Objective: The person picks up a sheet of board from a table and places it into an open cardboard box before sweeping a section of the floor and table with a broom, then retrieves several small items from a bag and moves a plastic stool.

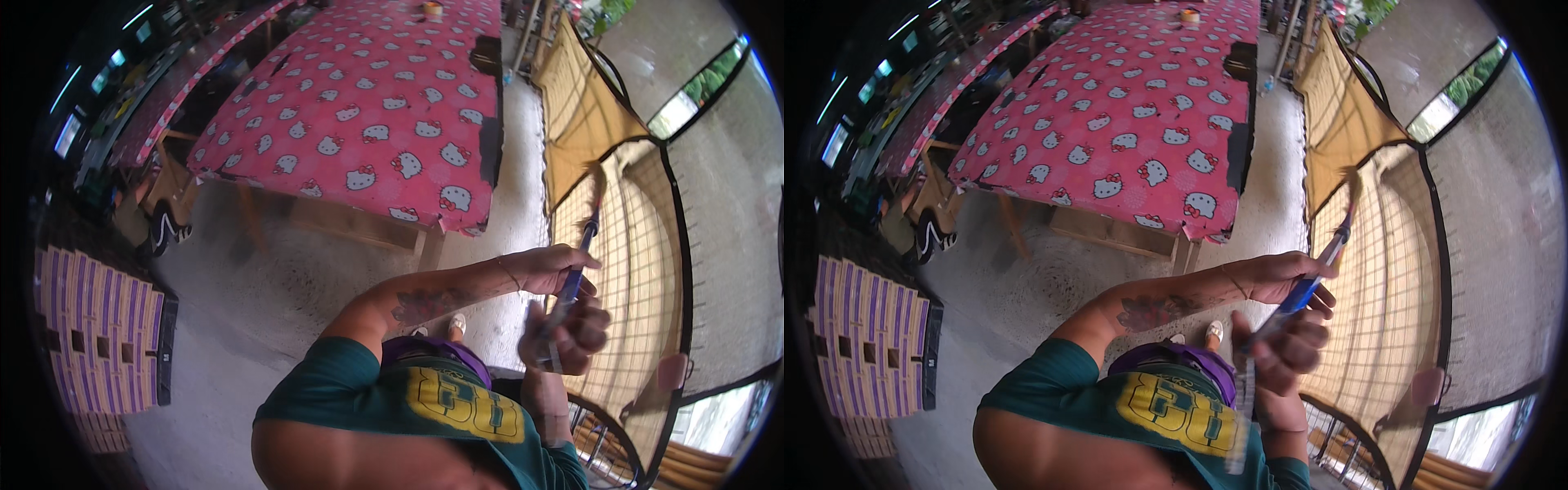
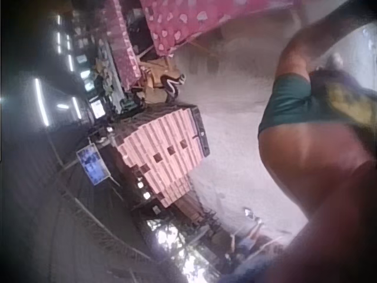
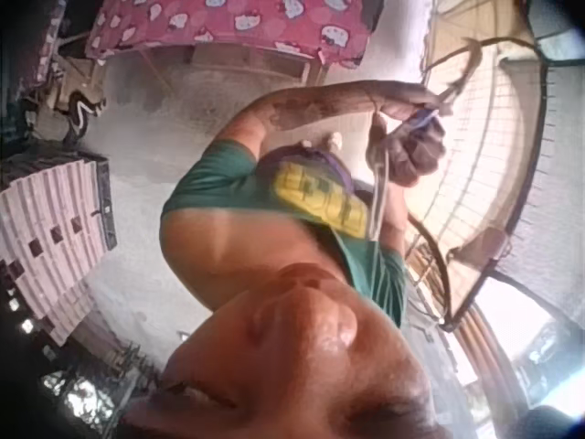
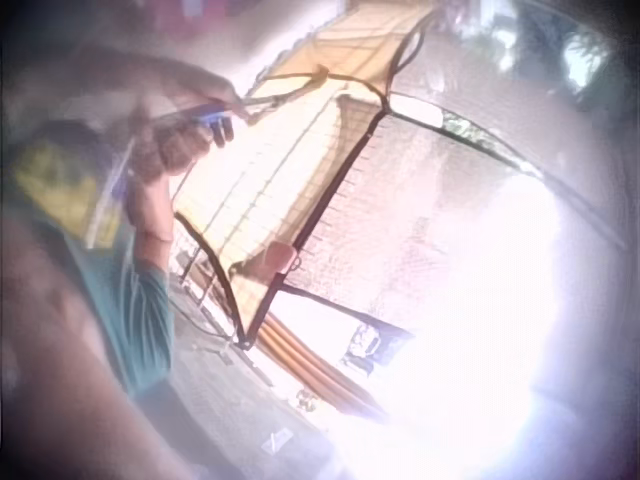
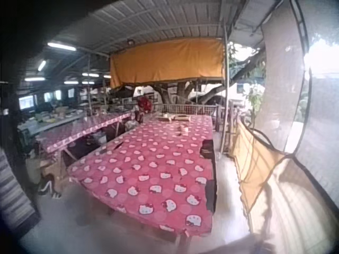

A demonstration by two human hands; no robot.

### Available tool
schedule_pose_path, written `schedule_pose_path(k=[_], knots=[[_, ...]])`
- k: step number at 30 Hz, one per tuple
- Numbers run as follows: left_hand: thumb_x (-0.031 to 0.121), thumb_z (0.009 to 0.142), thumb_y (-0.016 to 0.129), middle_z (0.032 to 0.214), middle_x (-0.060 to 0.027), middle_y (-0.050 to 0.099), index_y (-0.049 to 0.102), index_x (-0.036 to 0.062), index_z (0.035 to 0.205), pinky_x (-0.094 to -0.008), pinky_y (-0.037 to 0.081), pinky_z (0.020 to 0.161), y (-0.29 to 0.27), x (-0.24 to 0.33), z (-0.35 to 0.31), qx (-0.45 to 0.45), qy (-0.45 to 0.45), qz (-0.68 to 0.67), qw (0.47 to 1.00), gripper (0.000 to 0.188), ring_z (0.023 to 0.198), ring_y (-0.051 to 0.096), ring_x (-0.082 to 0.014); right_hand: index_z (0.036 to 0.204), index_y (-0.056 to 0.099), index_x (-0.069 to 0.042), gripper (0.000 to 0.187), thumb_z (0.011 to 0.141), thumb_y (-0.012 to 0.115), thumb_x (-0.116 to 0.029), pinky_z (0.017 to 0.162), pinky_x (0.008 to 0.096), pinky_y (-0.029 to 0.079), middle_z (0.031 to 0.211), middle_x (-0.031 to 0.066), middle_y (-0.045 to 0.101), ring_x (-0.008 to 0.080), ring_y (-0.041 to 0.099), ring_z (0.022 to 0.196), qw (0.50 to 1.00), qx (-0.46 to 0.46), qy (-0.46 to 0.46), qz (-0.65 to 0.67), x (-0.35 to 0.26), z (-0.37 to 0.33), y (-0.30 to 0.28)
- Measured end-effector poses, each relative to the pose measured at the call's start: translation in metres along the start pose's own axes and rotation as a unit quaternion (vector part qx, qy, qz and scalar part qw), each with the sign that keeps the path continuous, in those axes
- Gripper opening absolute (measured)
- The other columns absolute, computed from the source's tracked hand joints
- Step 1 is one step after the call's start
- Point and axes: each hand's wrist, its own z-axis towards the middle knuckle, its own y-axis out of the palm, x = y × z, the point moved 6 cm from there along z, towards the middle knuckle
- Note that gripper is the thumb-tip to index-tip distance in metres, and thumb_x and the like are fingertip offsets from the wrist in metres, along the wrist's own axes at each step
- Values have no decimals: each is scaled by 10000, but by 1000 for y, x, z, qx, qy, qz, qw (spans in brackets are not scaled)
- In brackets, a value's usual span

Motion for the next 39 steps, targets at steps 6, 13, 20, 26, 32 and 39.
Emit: schedule_pose_path(k=[6, 13, 20, 26, 32, 39], knots=[[78, 880, 576, 656, 6, 449, 462, 24, 1006, -222, 315, 413, -17, 108, -117, 79, 212, 195, 954, 178, 492, 411, -46, 1208, 631, -328, 497, 742, 777, -233, 918, 413, 415, 1114, 0, 549, 195, 520, 1029, 929, -327, -113, 130, -17, -28, 83], [129, 920, 652, 1180, -52, 611, 365, 77, 1489, -249, 471, 740, -85, 124, -374, 540, 301, 612, 493, 640, 819, 546, -91, 1170, 619, -83, 353, 829, 705, -119, 837, 419, 506, 1109, 144, 581, 335, 603, 1001, 787, -505, 290, 204, 112, -164, 123], [77, 830, 623, 1218, -231, 625, 407, 116, 1460, -381, 523, 837, -204, 126, -601, 807, 190, 506, 238, 667, 1000, 668, -334, 1143, 629, -66, 316, 842, 702, -128, 785, 406, 533, 1081, 158, 606, 312, 652, 923, 688, -601, 361, 187, 147, -269, 121], [104, 772, 629, 1027, -260, 667, 456, 54, 1403, -451, 529, 816, -297, 161, -718, 891, -12, 410, 195, 657, 954, 657, -405, 1138, 649, -74, 306, 839, 708, -103, 734, 366, 527, 1080, 144, 639, 268, 675, 908, 700, -565, 404, 168, 128, -270, 137], [68, 768, 633, 996, -262, 662, 353, 90, 1480, -453, 532, 767, -291, 96, -564, 772, 18, 527, 355, 765, 882, 660, -413, 1139, 649, -69, 306, 837, 695, -73, 715, 366, 520, 1050, 139, 647, 261, 666, 870, 707, -548, 431, 120, 130, -274, 128], [36, 837, 624, 843, -218, 595, 243, 170, 1545, -430, 530, 673, -119, -59, -391, 496, 43, 658, 566, 815, 741, 642, -364, 1480, 348, -122, 632, 994, 454, -511, 1045, 459, 354, 1394, 121, 482, 265, 487, 1255, 652, -186, 715, 168, 176, -266, 158]])
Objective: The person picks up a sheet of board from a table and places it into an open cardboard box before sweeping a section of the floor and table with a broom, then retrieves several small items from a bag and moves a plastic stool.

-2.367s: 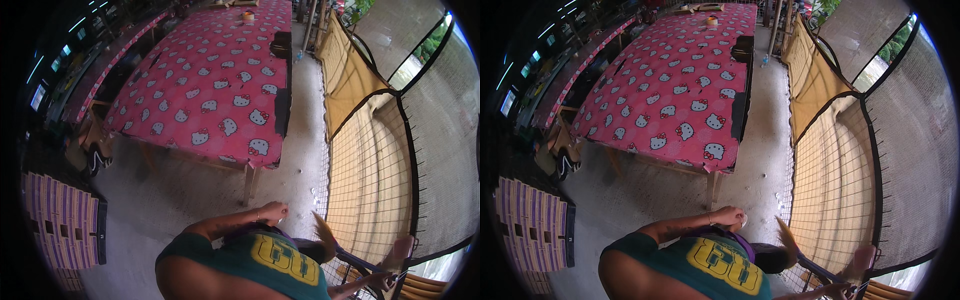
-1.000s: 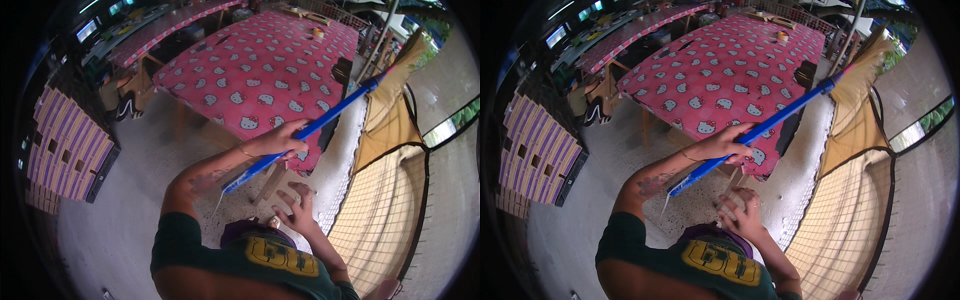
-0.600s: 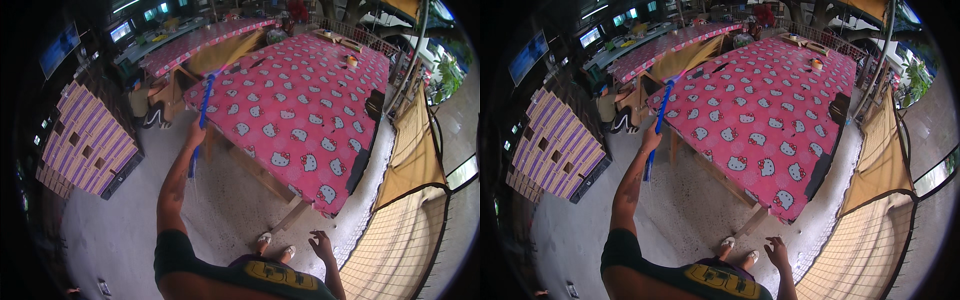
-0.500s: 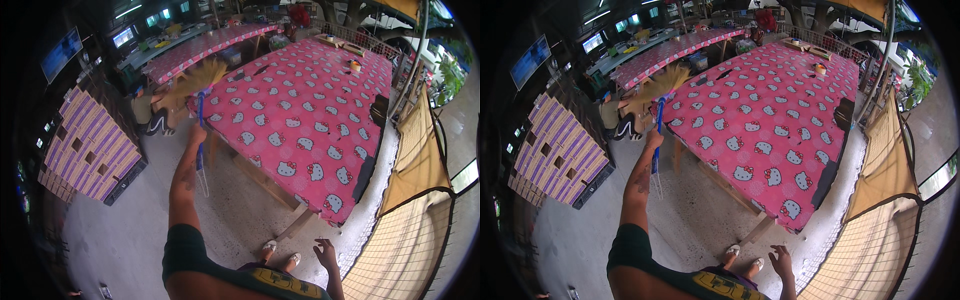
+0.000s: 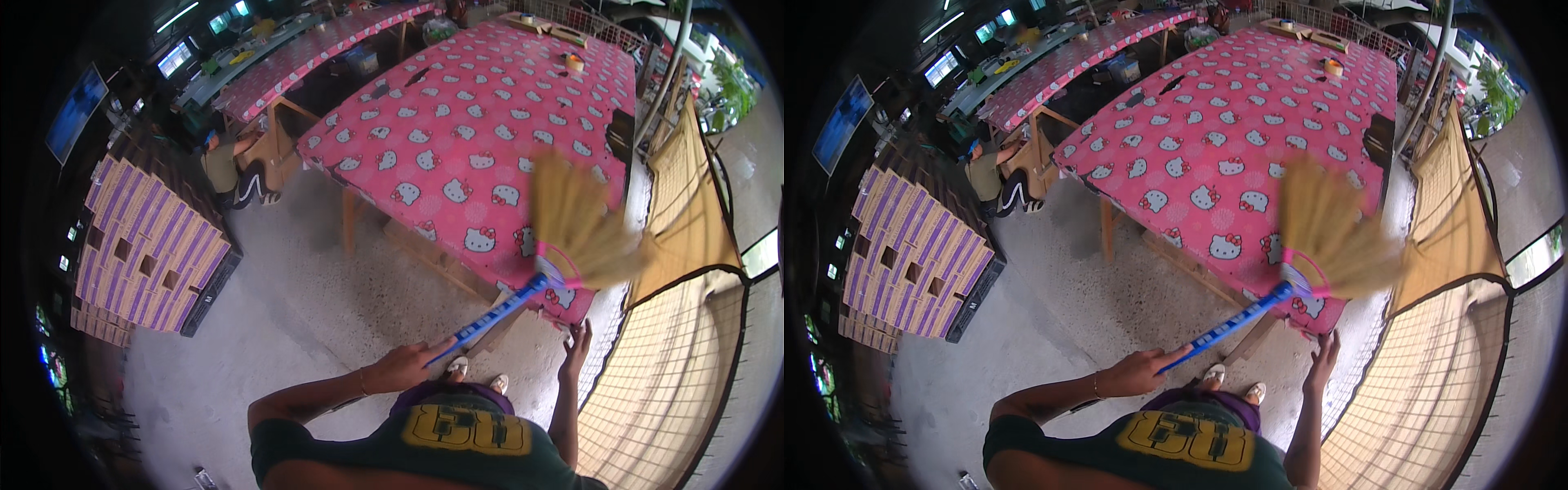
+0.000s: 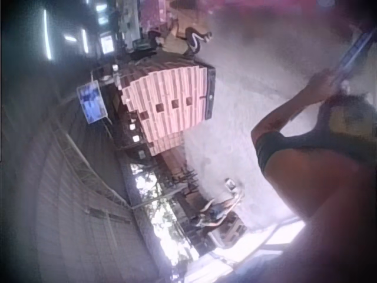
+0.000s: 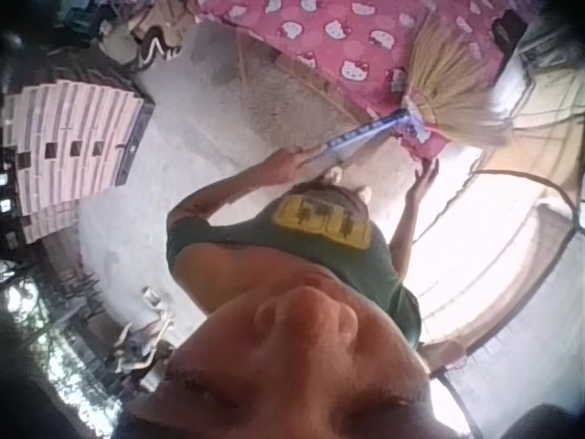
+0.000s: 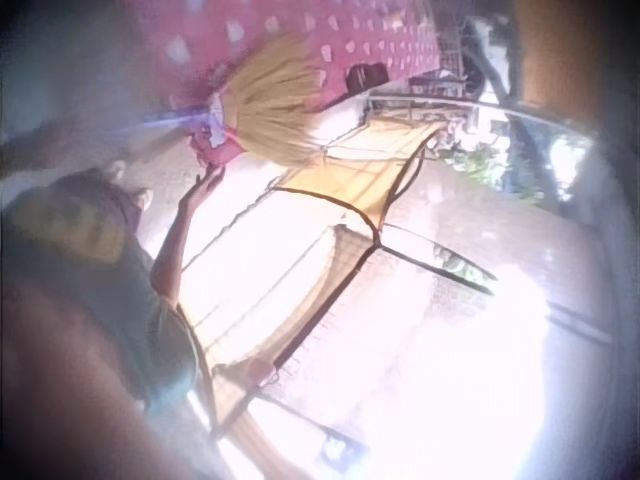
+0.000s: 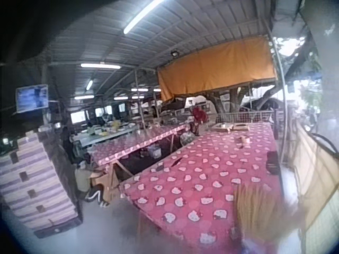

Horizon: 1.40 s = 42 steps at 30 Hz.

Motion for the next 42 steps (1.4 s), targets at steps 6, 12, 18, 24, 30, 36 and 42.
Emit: schedule_pose_path(k=[6, 12, 18, 24, 30, 36, 42], knots=[[39, 857, 643, 883, -186, 625, 385, 159, 1496, -393, 529, 667, -85, 46, -14, 86, 34, -80, 992, 700, 708, 638, -274, 1494, 286, -92, 620, 1031, 332, -503, 1056, 452, 372, 1437, 192, 394, 308, 471, 1281, 983, 56, -156, 78, -80, -15, 18], [22, 812, 617, 796, -189, 646, 403, 106, 1473, -387, 503, 630, -205, -81, 35, 350, -180, 59, 917, 699, 636, 611, -237, 1351, 459, -14, 450, 1032, 468, -330, 909, 379, 483, 1279, 146, 541, 224, 601, 1094, 992, 38, -123, 8, -72, -22, -8], [26, 790, 613, 793, -230, 640, 352, 102, 1493, -427, 505, 657, -143, -206, 42, 299, -279, 122, 904, 753, 711, 646, -360, 1201, 575, -22, 319, 988, 534, -256, 829, 325, 488, 1140, 85, 599, 174, 607, 976, 990, 108, -90, 31, -29, -24, -82], [50, 792, 615, 831, -203, 579, 259, 168, 1542, -450, 519, 636, 57, -15, -11, 143, -156, 67, 975, 839, 690, 623, -351, 1237, 565, -76, 336, 957, 554, -262, 867, 368, 465, 1166, 68, 576, 195, 586, 1027, 981, 162, 26, 108, 33, 14, -158], [75, 772, 660, 775, -142, 565, 435, 193, 1463, -427, 534, 566, 100, 140, 14, 2, -34, 46, 998, 736, 600, 608, -325, 1375, 470, -107, 524, 994, 450, -465, 993, 447, 414, 1333, 110, 507, 250, 522, 1208, 958, 99, 100, 249, 36, 75, -184], [70, 846, 629, 899, -186, 628, 403, 194, 1486, -384, 546, 686, 10, 134, 116, 247, -25, 27, 968, 690, 737, 655, -288, 1370, 474, -95, 491, 1011, 445, -429, 920, 395, 467, 1296, 113, 541, 239, 596, 1113, 988, 45, 7, 149, -16, 96, -221], [90, 838, 615, 1148, -277, 629, 452, -27, 1389, -409, 506, 830, -90, -18, 221, 495, -135, 86, 854, 586, 1020, 654, -358, 1261, 558, -108, 383, 945, 594, -321, 858, 350, 462, 1146, 45, 603, 180, 593, 1027, 984, 112, 68, 119, 27, 82, -316]])
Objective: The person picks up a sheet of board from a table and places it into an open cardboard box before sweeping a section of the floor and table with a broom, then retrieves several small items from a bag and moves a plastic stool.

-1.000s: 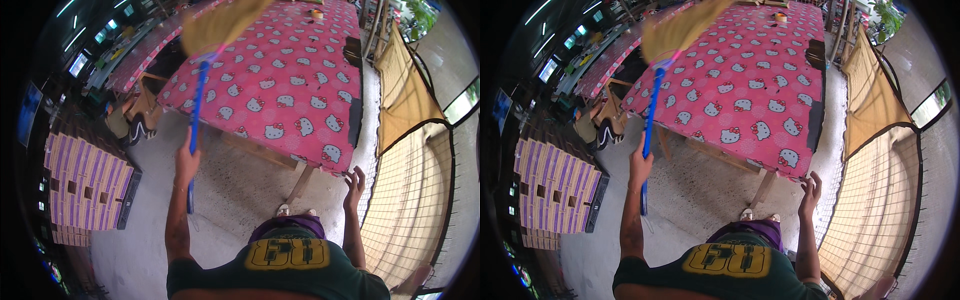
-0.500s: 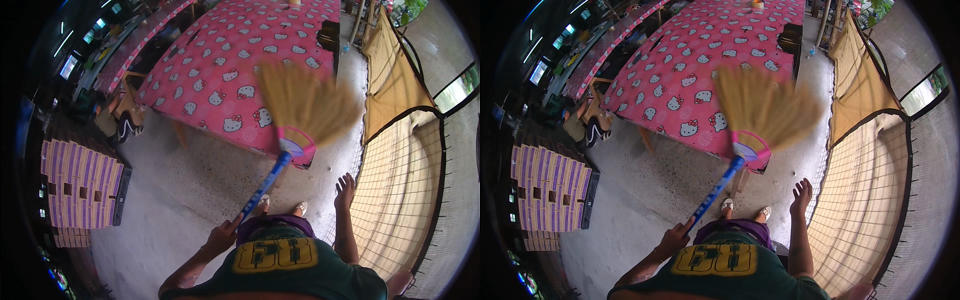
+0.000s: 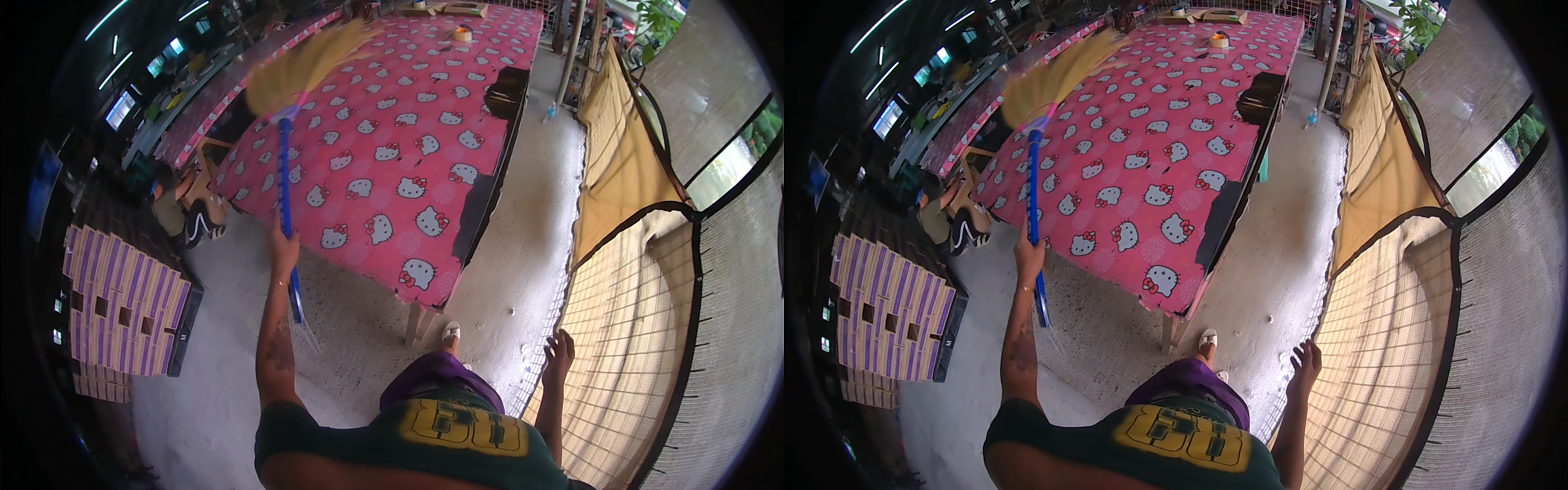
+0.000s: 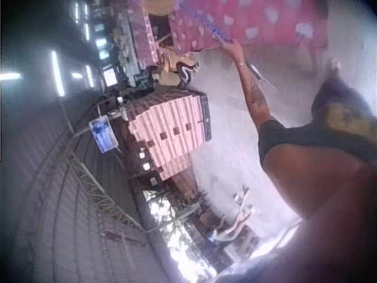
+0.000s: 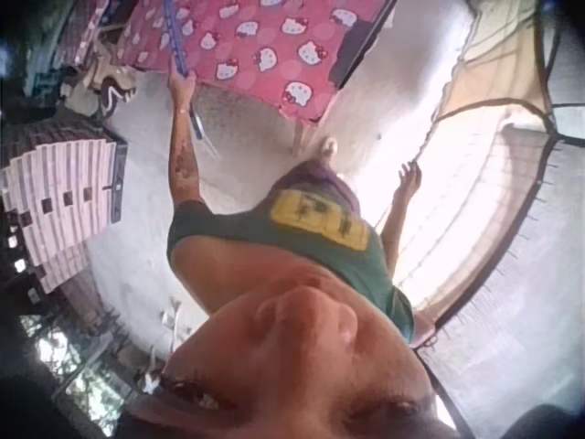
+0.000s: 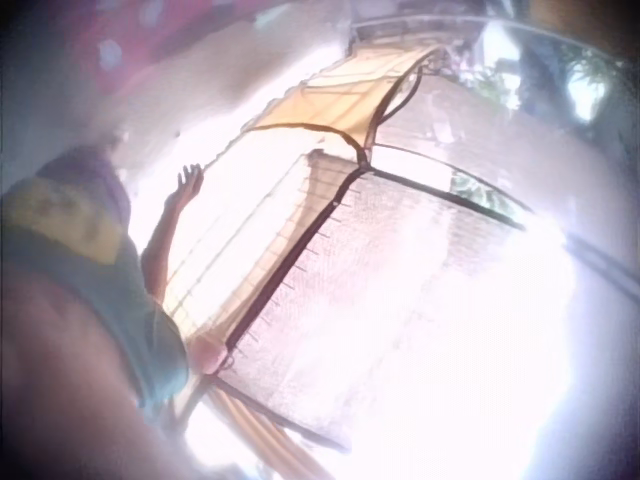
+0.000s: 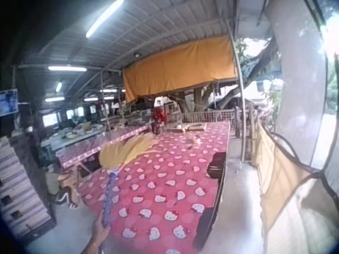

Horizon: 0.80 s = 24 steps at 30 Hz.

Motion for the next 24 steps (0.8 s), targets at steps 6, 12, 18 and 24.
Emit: schedule_pose_path(k=[6, 12, 18, 24], knots=[[76, 758, 595, 963, -261, 682, 603, -78, 1083, -452, 534, 791, 89, -117, 154, -88, -224, 185, 953, 359, 919, 672, -404, 1248, 569, -127, 402, 886, 595, -299, 862, 377, 447, 1149, 52, 595, 192, 566, 1043, 981, 158, 105, 44, 47, 27, -85], [113, 757, 615, 856, -273, 676, 523, -47, 1276, -499, 537, 765, 213, -6, 144, -171, -147, 135, 965, 550, 866, 677, -413, 1229, 571, -123, 395, 888, 588, -323, 858, 378, 445, 1108, 36, 596, 177, 563, 1023, 994, 89, 69, -16, -4, 132, -20], [38, 785, 654, 951, -235, 602, 167, 125, 1551, -458, 530, 688, 219, 159, -8, -366, 55, 72, 926, 912, 803, 642, -391, 1196, 587, -120, 325, 908, 603, -271, 869, 377, 450, 1079, 14, 601, 153, 565, 1007, 996, -59, 24, -66, -62, 253, 110], [-4, 800, 632, 849, -138, 627, 386, 116, 1490, -328, 499, 629, 160, 281, -33, -427, 6, -151, 892, 743, 678, 624, -216, 1220, 573, -108, 343, 918, 585, -271, 885, 391, 470, 1102, 48, 614, 198, 597, 1039, 974, -197, 64, -91, -73, 332, 212]])
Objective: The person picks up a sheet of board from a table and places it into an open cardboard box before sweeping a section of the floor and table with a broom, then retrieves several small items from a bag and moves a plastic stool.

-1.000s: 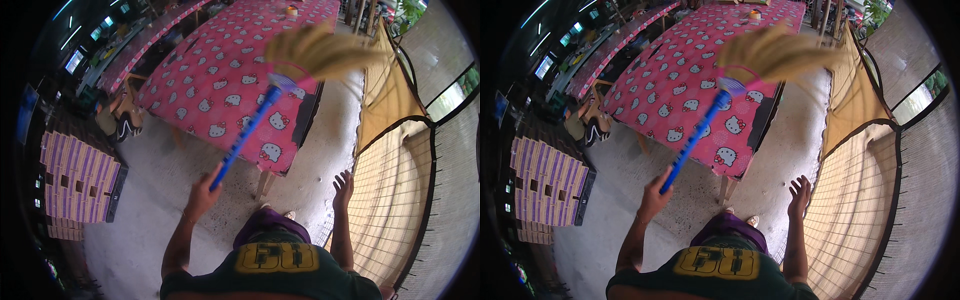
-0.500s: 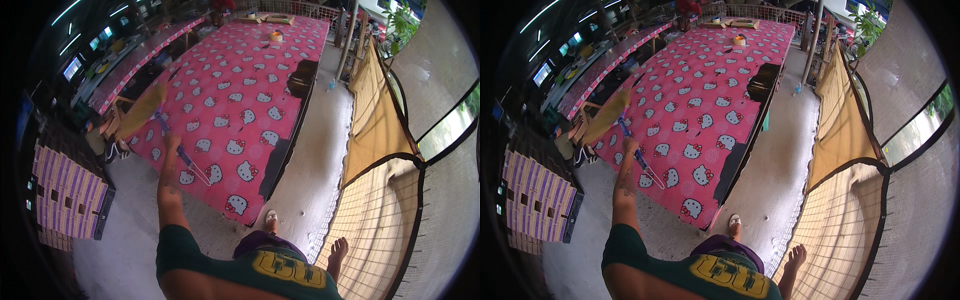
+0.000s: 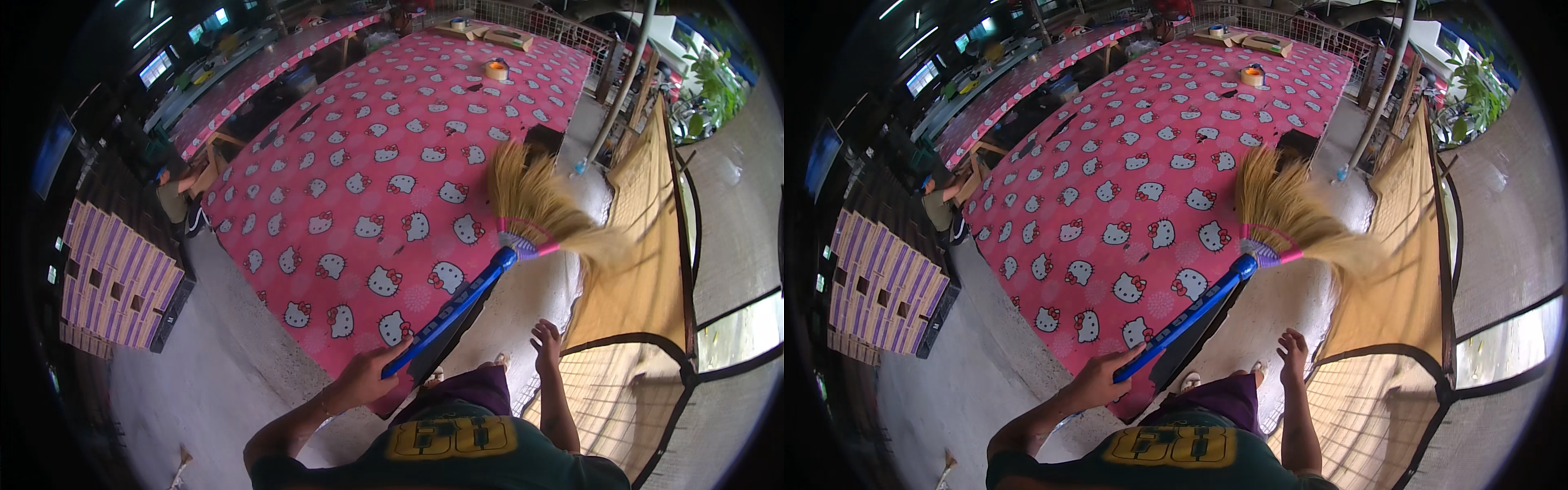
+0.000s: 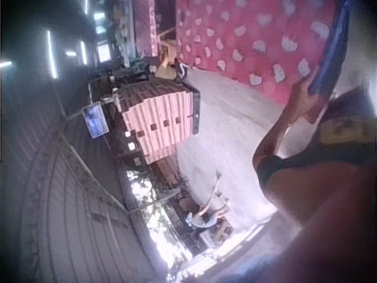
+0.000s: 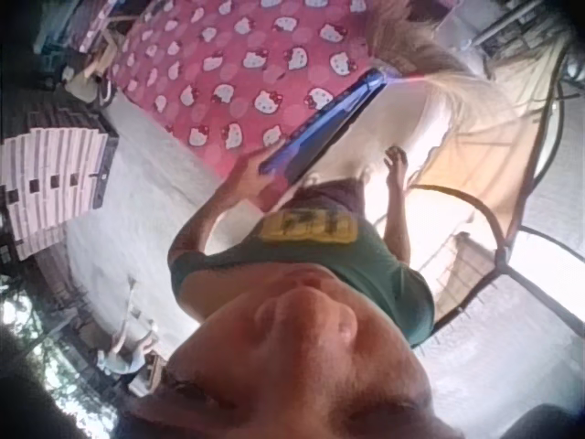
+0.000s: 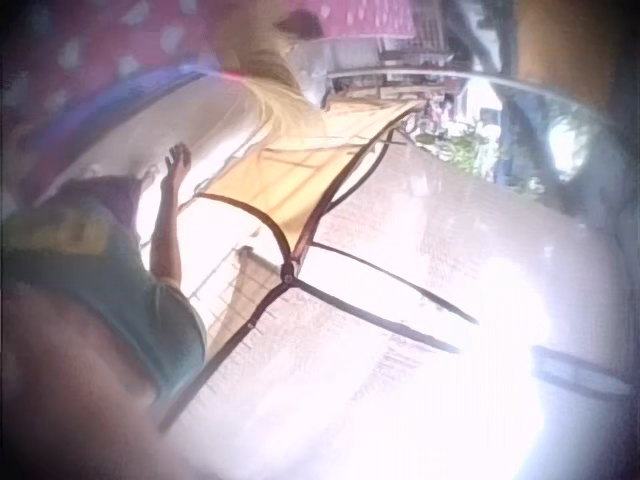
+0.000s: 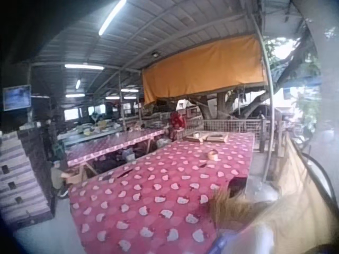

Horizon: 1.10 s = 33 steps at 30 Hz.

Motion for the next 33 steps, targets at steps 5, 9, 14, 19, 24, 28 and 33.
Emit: schedule_pose_path(k=[5, 9, 14, 19, 24, 28, 33], knots=[[-8, 795, 643, 847, -68, 642, 431, 79, 1457, -269, 493, 642, -46, 16, 62, 231, -104, -75, 964, 700, 719, 601, -111, 1200, 574, -101, 317, 934, 593, -272, 858, 366, 473, 1090, 51, 613, 186, 601, 1012, 989, -133, 40, -44, -20, 79, 35], [-23, 793, 611, 884, -28, 607, 424, 88, 1463, -257, 467, 634, -90, -31, 109, 451, -155, -53, 877, 705, 711, 531, -83, 1194, 584, -84, 305, 957, 601, -275, 834, 328, 479, 1080, 48, 620, 165, 611, 998, 968, -209, -23, -139, -74, 145, 25], [97, 786, 601, 932, -201, 655, 540, 11, 1286, -392, 503, 740, -167, -147, 180, 524, -248, 93, 809, 511, 825, 656, -334, 1189, 601, -77, 305, 946, 598, -261, 821, 341, 483, 1055, 58, 636, 176, 618, 973, 988, -83, -55, -117, -134, 225, -77], [218, 759, 573, 941, -263, 667, 647, -67, 938, -449, 520, 798, -244, -229, 224, 511, -421, 296, 689, 344, 896, 660, -398, 1196, 602, -101, 323, 913, 615, -256, 802, 325, 474, 1045, 28, 634, 153, 610, 959, 999, 2, -22, -44, -150, 286, -140], [174, 708, 630, 783, -231, 678, 657, -65, 780, -475, 543, 719, -220, -231, 348, 469, -366, 230, 770, 251, 793, 673, -416, 1198, 604, -100, 336, 909, 624, -270, 813, 344, 476, 1060, 42, 627, 169, 606, 963, 998, -1, -7, -56, -173, 359, -121], [58, 730, 670, 920, -254, 655, 558, -3, 1156, -481, 529, 757, -91, -142, 479, 322, -287, 214, 876, 445, 859, 654, -415, 1211, 600, -88, 365, 906, 633, -286, 841, 382, 473, 1101, 42, 617, 183, 584, 1006, 993, -25, -48, -100, -224, 434, -82], [60, 789, 644, 996, -207, 606, 360, 162, 1493, -426, 523, 727, 17, -5, 458, 91, -130, 157, 975, 766, 827, 631, -364, 1197, 602, -16, 326, 993, 554, -266, 974, 352, 433, 1131, 86, 627, 218, 566, 1052, 963, -4, -219, -154, -313, 532, -44]])
